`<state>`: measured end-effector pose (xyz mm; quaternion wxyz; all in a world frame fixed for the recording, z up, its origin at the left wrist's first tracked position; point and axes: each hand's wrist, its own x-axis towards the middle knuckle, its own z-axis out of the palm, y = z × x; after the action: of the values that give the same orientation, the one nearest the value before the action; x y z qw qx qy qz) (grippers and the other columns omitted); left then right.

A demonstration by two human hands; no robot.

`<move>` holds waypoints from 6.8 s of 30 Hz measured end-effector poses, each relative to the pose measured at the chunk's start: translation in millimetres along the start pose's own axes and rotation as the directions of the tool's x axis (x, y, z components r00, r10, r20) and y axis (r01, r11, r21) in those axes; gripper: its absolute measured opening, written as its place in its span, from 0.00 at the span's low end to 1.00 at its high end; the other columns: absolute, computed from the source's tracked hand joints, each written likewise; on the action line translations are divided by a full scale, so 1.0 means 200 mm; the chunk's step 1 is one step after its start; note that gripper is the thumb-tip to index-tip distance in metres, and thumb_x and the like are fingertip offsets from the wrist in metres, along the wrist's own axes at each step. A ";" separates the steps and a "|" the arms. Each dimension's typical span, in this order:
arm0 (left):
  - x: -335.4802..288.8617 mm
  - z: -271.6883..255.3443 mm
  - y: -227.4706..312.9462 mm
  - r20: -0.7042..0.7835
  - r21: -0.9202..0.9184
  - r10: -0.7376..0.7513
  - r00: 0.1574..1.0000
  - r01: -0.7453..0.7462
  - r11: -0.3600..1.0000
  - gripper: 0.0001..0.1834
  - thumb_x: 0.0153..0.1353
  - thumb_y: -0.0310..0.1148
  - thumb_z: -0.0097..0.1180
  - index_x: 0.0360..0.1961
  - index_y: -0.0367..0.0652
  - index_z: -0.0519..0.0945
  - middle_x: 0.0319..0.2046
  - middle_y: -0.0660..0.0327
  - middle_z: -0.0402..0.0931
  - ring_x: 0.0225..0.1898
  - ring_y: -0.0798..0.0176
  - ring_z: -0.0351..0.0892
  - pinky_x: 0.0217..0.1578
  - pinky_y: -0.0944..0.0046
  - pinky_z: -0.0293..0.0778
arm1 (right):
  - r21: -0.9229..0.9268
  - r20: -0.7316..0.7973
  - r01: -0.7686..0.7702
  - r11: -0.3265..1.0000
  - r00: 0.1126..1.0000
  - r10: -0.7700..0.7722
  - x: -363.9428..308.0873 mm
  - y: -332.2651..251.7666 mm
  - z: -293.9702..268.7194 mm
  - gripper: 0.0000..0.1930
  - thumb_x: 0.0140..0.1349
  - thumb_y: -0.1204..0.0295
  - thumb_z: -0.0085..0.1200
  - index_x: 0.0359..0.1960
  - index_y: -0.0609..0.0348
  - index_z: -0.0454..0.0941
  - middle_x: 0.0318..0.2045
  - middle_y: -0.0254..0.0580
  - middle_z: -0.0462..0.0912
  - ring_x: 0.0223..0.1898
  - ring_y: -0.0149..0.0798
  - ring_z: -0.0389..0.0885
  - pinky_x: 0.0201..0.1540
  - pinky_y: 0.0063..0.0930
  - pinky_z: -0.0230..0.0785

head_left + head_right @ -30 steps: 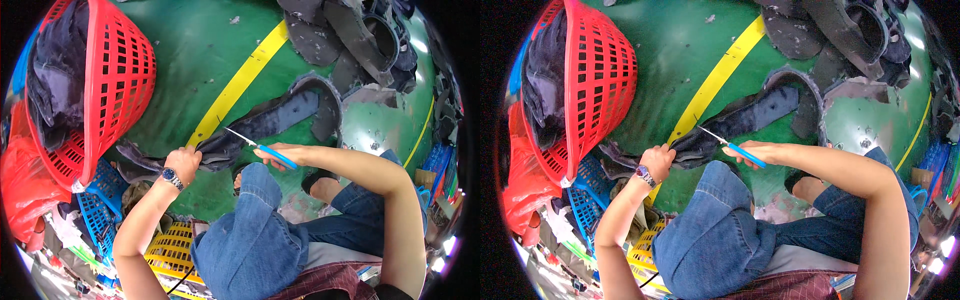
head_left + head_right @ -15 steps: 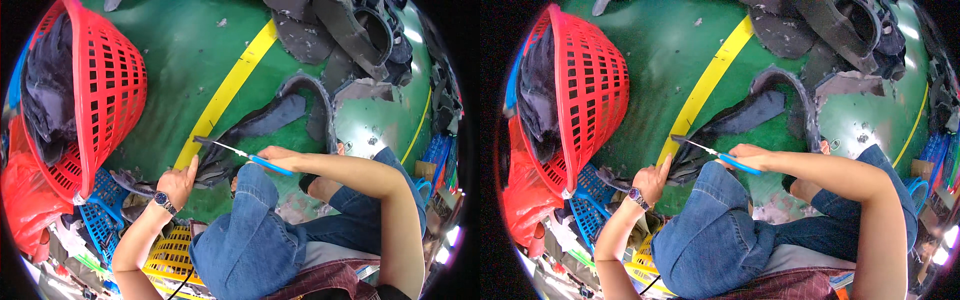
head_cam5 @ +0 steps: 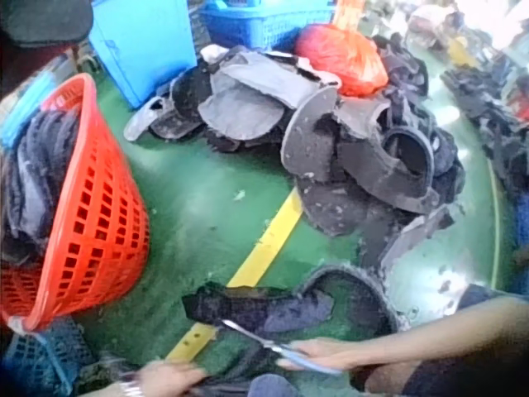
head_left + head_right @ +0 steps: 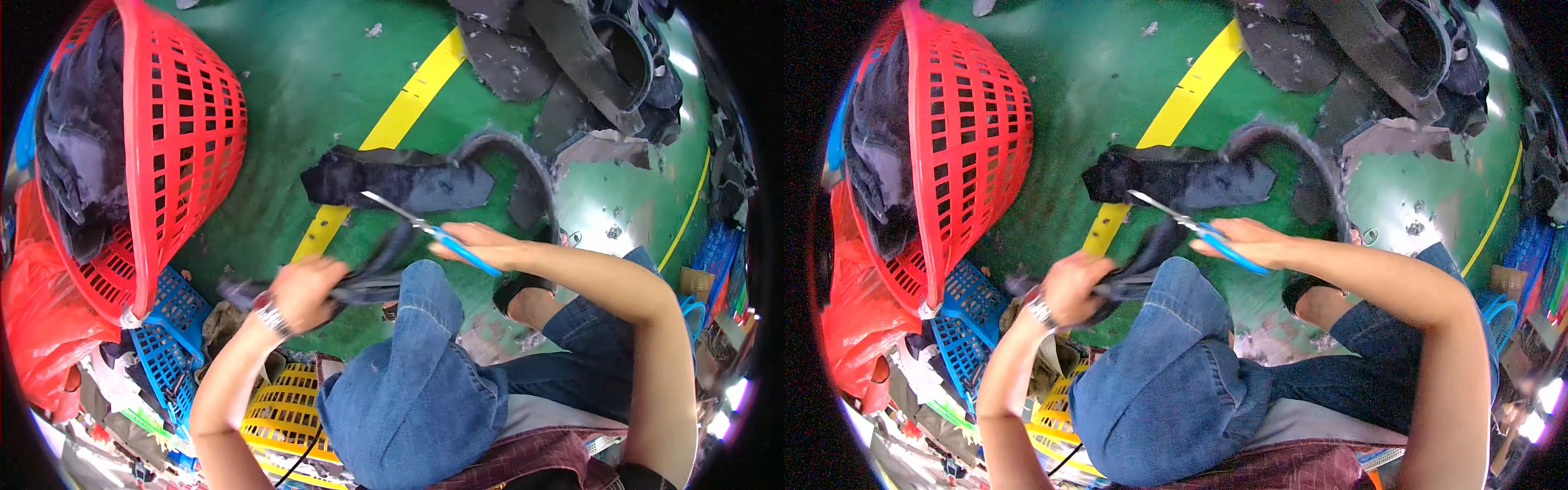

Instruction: Manually cutting specific shoe component shapes from stacks of fabric scraps using scissors.

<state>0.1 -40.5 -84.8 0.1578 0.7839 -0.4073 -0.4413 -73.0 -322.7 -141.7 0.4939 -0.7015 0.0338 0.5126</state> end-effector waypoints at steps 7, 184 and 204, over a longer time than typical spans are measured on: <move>0.85 0.00 -0.04 -0.189 0.461 0.175 0.966 -0.069 0.885 0.12 0.37 0.31 0.53 0.26 0.40 0.81 0.44 0.54 0.67 0.53 0.51 0.60 0.50 0.58 0.65 | 0.135 -0.356 -0.163 0.977 0.913 0.201 -0.45 0.28 -0.12 0.17 0.55 0.57 0.49 0.31 0.59 0.68 0.22 0.38 0.69 0.26 0.31 0.66 0.32 0.29 0.62; 0.36 -0.03 -0.34 -0.402 -0.509 -0.602 0.690 0.378 0.773 0.16 0.50 0.39 0.50 0.36 0.41 0.77 0.30 0.48 0.77 0.34 0.51 0.77 0.35 0.58 0.69 | 0.528 -0.071 -0.068 0.847 0.990 0.124 -0.33 0.29 -0.08 0.26 0.55 0.42 0.43 0.31 0.56 0.70 0.17 0.30 0.67 0.19 0.25 0.66 0.21 0.20 0.60; -0.14 0.24 -0.11 -0.625 -0.238 -0.492 0.607 0.452 0.860 0.17 0.46 0.44 0.60 0.27 0.40 0.74 0.24 0.54 0.74 0.26 0.49 0.75 0.25 0.55 0.70 | 0.318 0.329 -0.275 0.907 0.930 0.166 0.21 -0.12 0.28 0.30 0.54 0.37 0.35 0.25 0.53 0.71 0.20 0.28 0.69 0.22 0.26 0.65 0.25 0.23 0.57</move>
<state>-36.5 0.0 -109.3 0.1922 0.9626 -0.0900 -0.1686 -79.0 -251.4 -156.8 0.5514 -0.5067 0.1326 0.6494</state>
